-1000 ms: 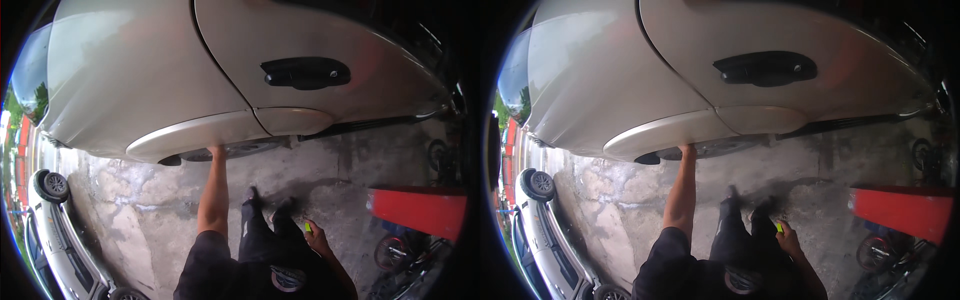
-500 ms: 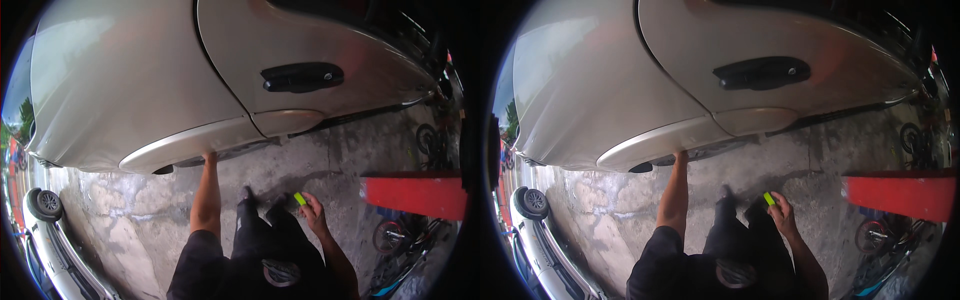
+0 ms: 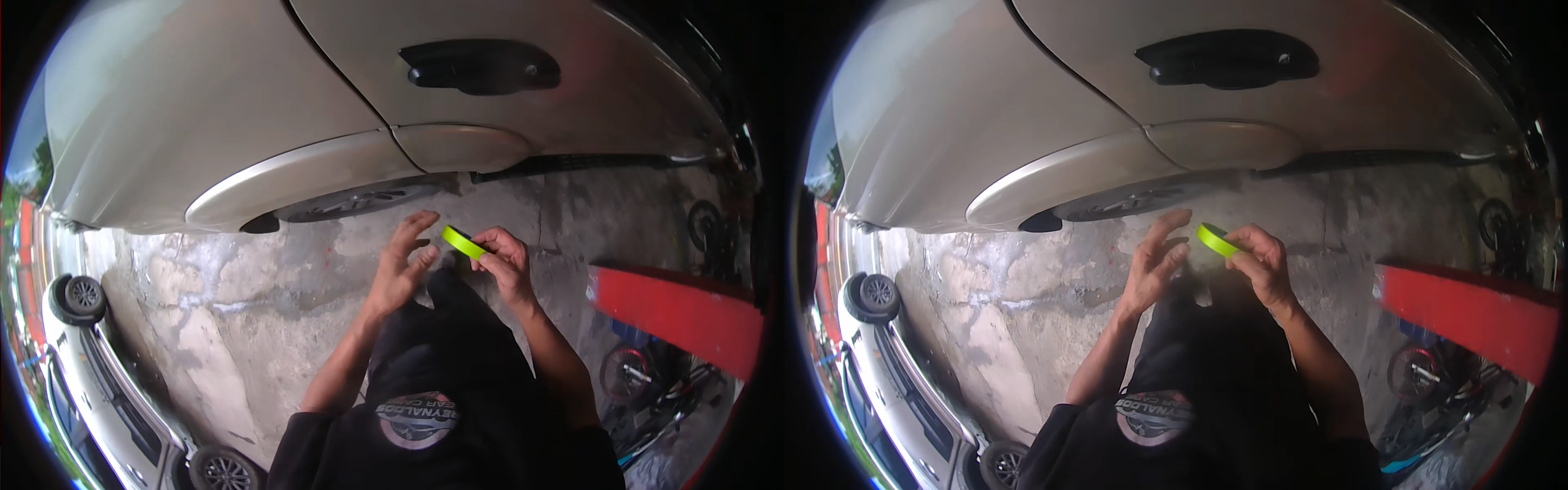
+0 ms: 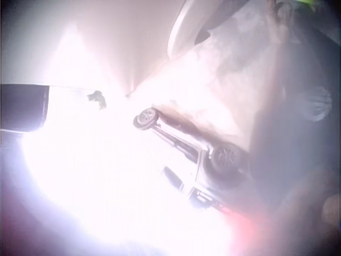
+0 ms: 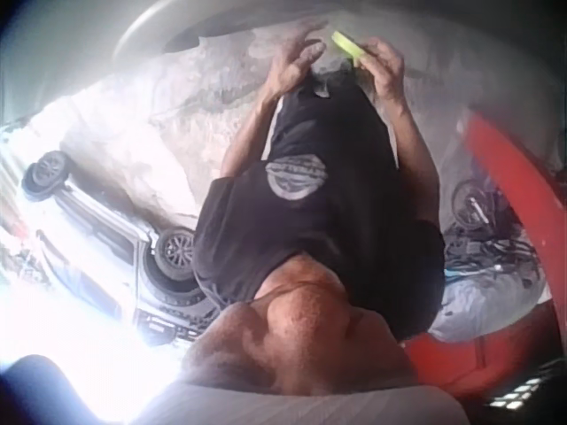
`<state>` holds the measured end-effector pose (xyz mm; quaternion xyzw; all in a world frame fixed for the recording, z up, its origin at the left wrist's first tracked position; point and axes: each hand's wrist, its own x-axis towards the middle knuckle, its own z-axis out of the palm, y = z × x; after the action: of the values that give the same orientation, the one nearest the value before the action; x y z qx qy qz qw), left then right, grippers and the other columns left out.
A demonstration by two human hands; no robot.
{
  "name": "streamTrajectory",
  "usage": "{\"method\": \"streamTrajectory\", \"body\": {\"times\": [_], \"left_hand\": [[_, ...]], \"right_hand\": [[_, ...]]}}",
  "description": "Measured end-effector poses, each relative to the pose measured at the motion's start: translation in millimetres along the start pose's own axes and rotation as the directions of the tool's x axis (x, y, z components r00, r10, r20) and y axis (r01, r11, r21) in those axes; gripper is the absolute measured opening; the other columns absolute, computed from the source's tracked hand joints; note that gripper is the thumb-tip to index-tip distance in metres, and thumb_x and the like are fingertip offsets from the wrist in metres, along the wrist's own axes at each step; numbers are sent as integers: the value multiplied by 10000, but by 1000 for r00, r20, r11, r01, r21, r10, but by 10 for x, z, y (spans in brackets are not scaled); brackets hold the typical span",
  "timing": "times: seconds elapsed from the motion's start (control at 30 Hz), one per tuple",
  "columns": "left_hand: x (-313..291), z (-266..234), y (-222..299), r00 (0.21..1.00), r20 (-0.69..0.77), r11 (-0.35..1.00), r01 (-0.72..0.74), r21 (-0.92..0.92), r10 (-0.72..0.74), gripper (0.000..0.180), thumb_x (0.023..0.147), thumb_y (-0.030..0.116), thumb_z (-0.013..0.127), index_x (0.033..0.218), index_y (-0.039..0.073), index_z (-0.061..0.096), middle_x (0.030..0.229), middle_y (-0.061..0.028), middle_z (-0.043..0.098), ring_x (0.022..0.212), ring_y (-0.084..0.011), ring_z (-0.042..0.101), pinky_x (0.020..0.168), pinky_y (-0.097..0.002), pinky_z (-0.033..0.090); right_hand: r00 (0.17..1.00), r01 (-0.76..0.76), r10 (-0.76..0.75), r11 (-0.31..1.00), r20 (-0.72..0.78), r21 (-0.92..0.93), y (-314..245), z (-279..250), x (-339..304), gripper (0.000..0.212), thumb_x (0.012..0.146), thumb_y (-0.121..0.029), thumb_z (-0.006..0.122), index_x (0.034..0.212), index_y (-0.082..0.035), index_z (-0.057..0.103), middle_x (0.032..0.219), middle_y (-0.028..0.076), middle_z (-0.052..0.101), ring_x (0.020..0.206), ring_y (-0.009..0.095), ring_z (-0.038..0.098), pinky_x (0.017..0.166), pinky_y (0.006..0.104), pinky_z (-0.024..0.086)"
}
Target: The person applies strips of yellow tape to the rear bumper and side panels of a silver car. They carefully align the tape along the panel gaps and contours, smoothing it down with their fingers to ensure adhesion.
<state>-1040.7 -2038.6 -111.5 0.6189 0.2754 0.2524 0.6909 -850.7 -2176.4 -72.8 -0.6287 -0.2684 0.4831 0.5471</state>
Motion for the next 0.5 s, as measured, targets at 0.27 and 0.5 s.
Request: {"method": "streamTrajectory", "body": {"times": [0.27, 0.5], "left_hand": [[80, 257, 445, 996, 84, 967, -1, 253, -21, 356, 976, 232, 800, 1250, 14, 734, 1267, -145, 734, 1156, -289, 704, 1019, -397, 529], [-93, 734, 392, 956, -291, 957, 48, 287, 39, 299, 904, 116, 844, 1170, 11, 755, 1107, -132, 753, 994, -269, 726, 893, -381, 565]], "right_hand": [[823, 567, -513, 711, 245, -417, -459, -179, 303, 198, 915, -28, 689, 1097, 17, 754, 1018, 133, 738, 905, 242, 738, 824, 350, 577], [711, 622, -678, 482, 186, -617, -391, -170, 208, 137, 896, 31, 779, 1030, 33, 749, 1033, 149, 717, 893, 328, 748, 762, 399, 616]]}}
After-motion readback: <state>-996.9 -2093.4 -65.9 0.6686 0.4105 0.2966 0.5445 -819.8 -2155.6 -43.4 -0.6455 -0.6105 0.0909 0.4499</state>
